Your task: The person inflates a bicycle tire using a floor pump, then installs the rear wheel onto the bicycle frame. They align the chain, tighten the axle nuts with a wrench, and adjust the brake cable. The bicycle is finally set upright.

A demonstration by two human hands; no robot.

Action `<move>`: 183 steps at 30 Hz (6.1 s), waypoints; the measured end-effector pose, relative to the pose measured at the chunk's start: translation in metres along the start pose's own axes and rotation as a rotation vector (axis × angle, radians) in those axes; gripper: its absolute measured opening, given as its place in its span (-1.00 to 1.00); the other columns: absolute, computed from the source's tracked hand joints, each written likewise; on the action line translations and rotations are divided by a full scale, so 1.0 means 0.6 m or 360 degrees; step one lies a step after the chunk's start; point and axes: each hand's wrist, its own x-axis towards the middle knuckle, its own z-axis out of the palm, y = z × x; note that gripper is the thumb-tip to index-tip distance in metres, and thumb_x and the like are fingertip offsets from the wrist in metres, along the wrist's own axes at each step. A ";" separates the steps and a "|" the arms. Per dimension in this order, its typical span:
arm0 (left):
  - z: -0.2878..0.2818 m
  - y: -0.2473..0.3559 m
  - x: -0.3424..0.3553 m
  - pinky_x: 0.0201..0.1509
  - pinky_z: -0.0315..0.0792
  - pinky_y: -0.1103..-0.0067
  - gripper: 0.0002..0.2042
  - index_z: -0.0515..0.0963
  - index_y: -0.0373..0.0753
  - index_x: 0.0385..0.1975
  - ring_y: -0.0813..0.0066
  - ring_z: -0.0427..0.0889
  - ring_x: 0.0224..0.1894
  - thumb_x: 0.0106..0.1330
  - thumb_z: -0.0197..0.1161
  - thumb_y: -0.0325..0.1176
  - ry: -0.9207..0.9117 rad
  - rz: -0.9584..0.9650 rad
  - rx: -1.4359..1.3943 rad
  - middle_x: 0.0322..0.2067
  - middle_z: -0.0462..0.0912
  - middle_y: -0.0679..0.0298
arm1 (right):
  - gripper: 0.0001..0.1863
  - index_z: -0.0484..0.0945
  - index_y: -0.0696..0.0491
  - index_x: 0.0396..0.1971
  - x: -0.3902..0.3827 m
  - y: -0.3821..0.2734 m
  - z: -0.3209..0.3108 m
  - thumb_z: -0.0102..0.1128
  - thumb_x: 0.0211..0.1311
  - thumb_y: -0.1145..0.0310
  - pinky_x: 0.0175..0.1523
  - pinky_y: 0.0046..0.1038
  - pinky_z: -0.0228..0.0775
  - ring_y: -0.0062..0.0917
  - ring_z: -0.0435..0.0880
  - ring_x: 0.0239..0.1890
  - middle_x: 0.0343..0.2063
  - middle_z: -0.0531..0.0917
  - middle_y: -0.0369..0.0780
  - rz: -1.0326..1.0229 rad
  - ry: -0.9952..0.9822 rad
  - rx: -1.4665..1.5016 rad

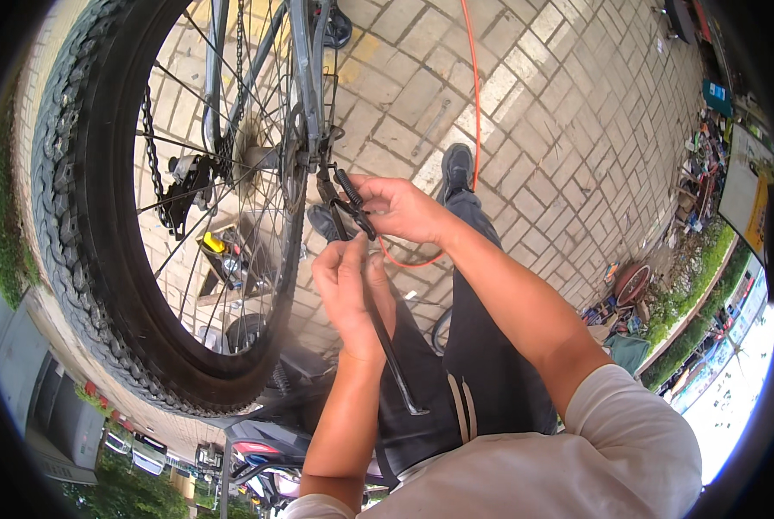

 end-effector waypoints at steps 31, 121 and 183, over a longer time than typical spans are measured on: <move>0.039 0.011 0.022 -0.26 0.26 0.65 -0.67 0.38 -0.47 0.04 0.59 0.33 -0.38 0.49 -0.09 -0.31 -0.0036 -0.0155 0.0182 -0.46 0.41 0.30 | -0.79 0.60 0.12 -0.44 0.029 0.012 -0.036 0.39 -0.08 0.37 0.31 -0.38 0.18 -0.28 0.23 0.37 0.26 0.33 0.04 -0.0350 -0.0177 -0.0260; 0.091 0.043 0.021 -0.22 0.31 0.57 -0.66 0.41 -0.44 0.06 0.51 0.36 -0.33 0.48 -0.06 -0.30 0.0139 -0.0253 0.0161 -0.40 0.39 0.27 | -0.37 0.57 0.20 -0.46 0.146 0.032 0.008 -0.18 0.38 -0.12 -0.66 -0.47 -0.01 -0.64 0.16 -0.78 -0.79 0.30 -0.37 0.0082 0.0729 0.0419; 0.071 -0.113 -0.279 -0.03 0.43 0.42 -0.60 0.41 -0.37 0.08 0.29 0.55 -0.17 0.28 0.22 -0.33 -0.0130 -0.1252 -0.0598 -0.14 0.48 0.08 | -0.55 0.56 0.28 -0.27 -0.086 0.317 -0.199 0.12 0.25 0.10 -0.40 -0.37 0.42 -0.42 0.60 -0.53 -0.52 0.61 -0.11 0.0876 0.0625 -0.1123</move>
